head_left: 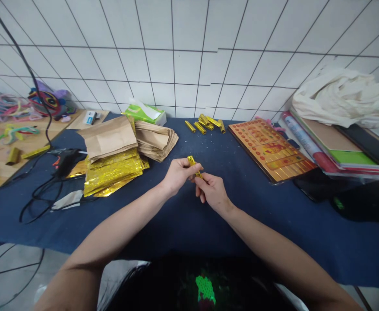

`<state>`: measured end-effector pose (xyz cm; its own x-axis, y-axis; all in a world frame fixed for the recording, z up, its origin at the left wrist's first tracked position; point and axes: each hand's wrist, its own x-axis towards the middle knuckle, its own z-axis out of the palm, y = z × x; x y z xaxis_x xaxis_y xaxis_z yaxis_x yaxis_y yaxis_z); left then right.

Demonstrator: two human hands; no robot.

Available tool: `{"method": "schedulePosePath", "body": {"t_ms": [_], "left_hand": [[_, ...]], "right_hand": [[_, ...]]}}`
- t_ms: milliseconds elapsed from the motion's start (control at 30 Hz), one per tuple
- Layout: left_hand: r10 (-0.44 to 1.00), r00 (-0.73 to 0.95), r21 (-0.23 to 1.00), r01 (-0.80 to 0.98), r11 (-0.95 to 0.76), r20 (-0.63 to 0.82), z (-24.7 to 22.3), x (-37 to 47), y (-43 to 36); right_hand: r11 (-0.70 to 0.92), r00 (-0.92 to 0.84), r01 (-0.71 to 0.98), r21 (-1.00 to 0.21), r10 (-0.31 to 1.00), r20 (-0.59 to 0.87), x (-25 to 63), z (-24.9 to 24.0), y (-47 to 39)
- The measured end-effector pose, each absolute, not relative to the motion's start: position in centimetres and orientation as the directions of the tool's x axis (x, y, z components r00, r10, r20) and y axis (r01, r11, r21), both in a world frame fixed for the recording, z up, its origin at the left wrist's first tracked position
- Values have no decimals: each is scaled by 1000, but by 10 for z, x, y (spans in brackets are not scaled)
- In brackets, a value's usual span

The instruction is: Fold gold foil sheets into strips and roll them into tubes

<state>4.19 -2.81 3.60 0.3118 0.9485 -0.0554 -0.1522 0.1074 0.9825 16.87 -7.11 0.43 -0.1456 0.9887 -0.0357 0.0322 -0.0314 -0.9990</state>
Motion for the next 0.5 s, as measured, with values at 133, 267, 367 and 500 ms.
{"method": "schedulePosePath", "body": {"t_ms": [133, 267, 367, 500], "left_hand": [[969, 243, 981, -179, 80, -35, 37, 39, -25], [967, 254, 983, -171, 73, -28, 39, 34, -22], [960, 280, 994, -110, 6, 25, 43, 29, -18], [896, 444, 985, 164, -60, -20, 46, 25, -17]], "right_hand": [[-52, -151, 23, -998, 987, -55, 167, 5, -74], [-51, -169, 9, -999, 984, -52, 170, 5, -73], [-56, -147, -23, -998, 988, -52, 182, 8, -63], [2, 10, -70, -998, 1000, 2, 205, 13, -45]]}}
